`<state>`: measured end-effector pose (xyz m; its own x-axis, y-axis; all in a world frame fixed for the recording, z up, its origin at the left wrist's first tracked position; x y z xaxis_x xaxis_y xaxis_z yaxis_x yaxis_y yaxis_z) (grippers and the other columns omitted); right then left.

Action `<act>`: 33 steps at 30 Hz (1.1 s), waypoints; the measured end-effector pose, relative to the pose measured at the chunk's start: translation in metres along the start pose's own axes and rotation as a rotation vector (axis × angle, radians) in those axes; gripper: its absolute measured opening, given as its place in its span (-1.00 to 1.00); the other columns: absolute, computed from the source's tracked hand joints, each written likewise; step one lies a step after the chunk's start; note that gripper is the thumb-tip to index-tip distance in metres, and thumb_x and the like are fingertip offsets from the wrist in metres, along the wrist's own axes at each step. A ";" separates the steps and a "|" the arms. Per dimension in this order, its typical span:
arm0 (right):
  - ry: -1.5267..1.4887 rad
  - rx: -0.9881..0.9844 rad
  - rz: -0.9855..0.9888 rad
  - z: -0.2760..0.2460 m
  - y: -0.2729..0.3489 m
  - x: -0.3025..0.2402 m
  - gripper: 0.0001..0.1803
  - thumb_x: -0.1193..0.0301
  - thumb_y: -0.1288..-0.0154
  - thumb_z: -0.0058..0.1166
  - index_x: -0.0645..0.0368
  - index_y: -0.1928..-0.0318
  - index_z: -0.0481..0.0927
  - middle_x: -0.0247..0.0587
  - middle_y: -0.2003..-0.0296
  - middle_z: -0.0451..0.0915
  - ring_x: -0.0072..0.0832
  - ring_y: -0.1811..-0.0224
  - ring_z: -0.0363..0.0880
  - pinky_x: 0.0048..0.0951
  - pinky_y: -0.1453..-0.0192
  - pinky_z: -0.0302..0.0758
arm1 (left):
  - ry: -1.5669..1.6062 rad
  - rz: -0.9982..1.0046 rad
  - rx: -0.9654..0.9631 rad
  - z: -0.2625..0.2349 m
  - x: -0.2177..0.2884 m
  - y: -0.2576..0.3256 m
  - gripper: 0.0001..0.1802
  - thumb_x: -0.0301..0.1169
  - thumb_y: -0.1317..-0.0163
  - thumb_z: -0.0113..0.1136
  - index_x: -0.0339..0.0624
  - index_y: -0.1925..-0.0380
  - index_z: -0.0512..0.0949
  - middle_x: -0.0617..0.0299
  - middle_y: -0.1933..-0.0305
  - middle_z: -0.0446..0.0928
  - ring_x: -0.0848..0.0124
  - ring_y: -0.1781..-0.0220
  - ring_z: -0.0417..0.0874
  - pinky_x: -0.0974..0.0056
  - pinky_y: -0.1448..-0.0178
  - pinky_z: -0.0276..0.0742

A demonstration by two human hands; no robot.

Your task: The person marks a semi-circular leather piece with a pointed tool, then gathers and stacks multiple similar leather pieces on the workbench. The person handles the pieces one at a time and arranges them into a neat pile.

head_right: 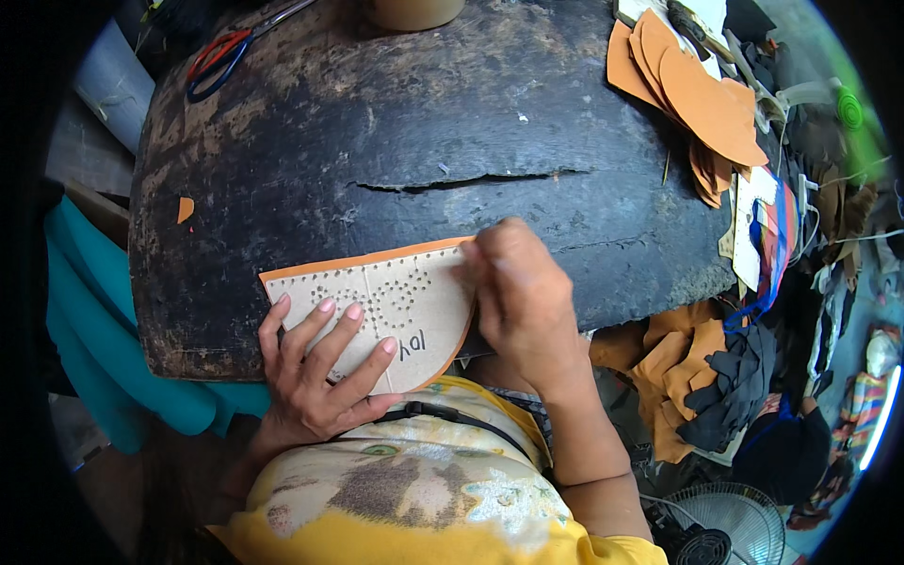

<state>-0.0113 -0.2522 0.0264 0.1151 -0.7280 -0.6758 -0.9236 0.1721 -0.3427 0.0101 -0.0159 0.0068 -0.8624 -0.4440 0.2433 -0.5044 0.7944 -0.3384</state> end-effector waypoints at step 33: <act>-0.006 -0.004 0.013 0.014 -0.016 -0.012 -0.89 0.58 -0.36 0.08 0.27 0.31 0.42 -0.07 0.51 0.44 -0.27 0.56 0.50 -0.35 0.40 0.44 | 0.057 -0.036 -0.015 -0.002 0.001 -0.004 -0.51 0.11 -0.08 0.30 0.19 0.04 0.63 0.14 -0.19 0.47 0.16 -0.32 0.36 -0.33 -0.37 0.07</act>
<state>0.0074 -0.2366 0.0308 0.1054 -0.7219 -0.6839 -0.9263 0.1789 -0.3316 0.0117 -0.0190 0.0103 -0.8397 -0.4482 0.3066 -0.5338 0.7847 -0.3151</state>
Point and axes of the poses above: each hand's wrist, its own y-axis away from the middle knuckle, its own z-axis out of the palm, x = y × z, the point moved 2 cm from there along -y, towards the middle knuckle
